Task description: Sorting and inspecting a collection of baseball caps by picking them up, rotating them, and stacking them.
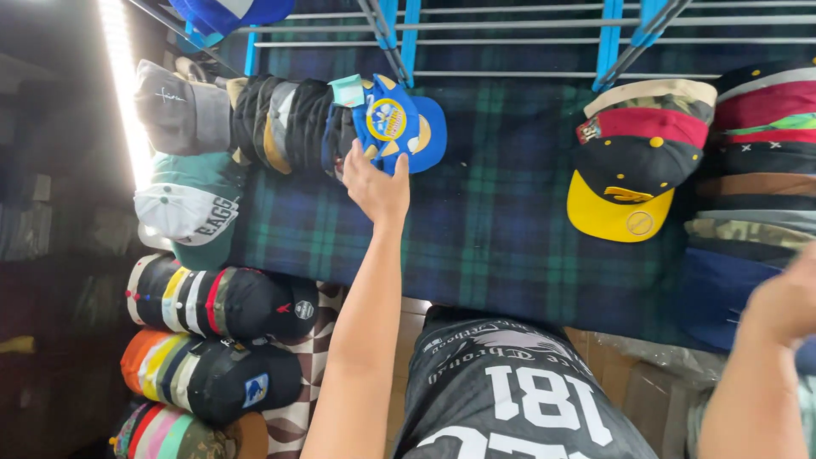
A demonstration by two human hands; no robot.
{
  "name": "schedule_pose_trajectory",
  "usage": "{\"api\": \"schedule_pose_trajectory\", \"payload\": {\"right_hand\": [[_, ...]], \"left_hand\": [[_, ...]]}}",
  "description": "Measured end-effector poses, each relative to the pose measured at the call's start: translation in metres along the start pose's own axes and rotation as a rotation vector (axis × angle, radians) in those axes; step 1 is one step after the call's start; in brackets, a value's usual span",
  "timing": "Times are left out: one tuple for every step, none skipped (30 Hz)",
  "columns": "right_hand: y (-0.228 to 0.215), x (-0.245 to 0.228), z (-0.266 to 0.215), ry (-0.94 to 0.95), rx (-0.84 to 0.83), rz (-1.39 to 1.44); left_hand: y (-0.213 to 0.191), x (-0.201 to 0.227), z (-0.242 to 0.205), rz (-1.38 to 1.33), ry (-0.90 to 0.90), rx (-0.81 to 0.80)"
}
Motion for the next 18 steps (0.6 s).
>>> {"api": "schedule_pose_trajectory", "payload": {"right_hand": [[-0.058,-0.067,0.037,0.000,-0.003,-0.009],[-0.142,-0.124,0.071,0.074,0.111,0.507],[-0.246,-0.166,0.100,0.149,0.235,1.023],[-0.261,-0.184,0.094,0.151,0.235,1.013],[-0.273,-0.208,0.092,0.047,0.162,0.996],[-0.285,-0.232,0.089,-0.058,0.091,0.976],[-0.296,-0.250,0.081,-0.052,0.090,0.968],[-0.295,-0.268,0.072,0.092,-0.147,1.063],[-0.294,-0.286,0.060,0.233,-0.391,1.149],[-0.305,-0.297,0.055,0.239,-0.390,1.141],[-0.311,-0.312,0.049,0.328,-0.460,1.310],[-0.317,-0.326,0.044,0.418,-0.531,1.479],[-0.319,-0.331,0.045,0.423,-0.527,1.475],[-0.318,-0.336,0.044,0.462,-0.601,1.509],[-0.317,-0.342,0.042,0.503,-0.674,1.542],[-0.321,-0.346,0.048,0.509,-0.670,1.538],[-0.325,-0.348,0.053,0.523,-0.663,1.509],[-0.327,-0.349,0.059,0.537,-0.657,1.481]], "left_hand": [[0.003,0.000,0.009,-0.002,-0.001,-0.009],[0.008,0.000,0.016,0.105,-0.005,-0.045],[0.014,0.002,0.024,0.211,-0.006,-0.080],[0.020,-0.003,0.024,0.207,-0.003,-0.089],[0.025,-0.003,0.026,0.192,0.045,-0.036],[0.030,-0.002,0.027,0.176,0.092,0.017],[0.033,-0.002,0.029,0.173,0.098,0.009],[0.036,-0.002,0.030,0.150,0.094,0.000],[0.039,-0.002,0.030,0.126,0.088,-0.010],[0.052,-0.009,0.031,0.122,0.092,-0.018],[0.063,-0.012,0.033,0.117,0.167,0.025],[0.074,-0.015,0.034,0.111,0.243,0.069],[0.059,-0.003,0.031,0.108,0.247,0.064],[0.050,0.006,0.028,-0.122,0.186,-0.117],[0.041,0.017,0.024,-0.351,0.121,-0.299],[0.028,0.019,0.027,-0.353,0.125,-0.306],[0.019,0.024,0.028,-0.453,0.123,-0.412],[0.011,0.030,0.029,-0.552,0.120,-0.518]]}}
Point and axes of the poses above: each hand's wrist, its own z-axis towards the middle knuckle, its own y-axis out of the palm, x = y × z, the point moved 4 cm from there along z, towards the middle knuckle, and after that the axes turned 6 degrees about -y, right-handed, at the moved point
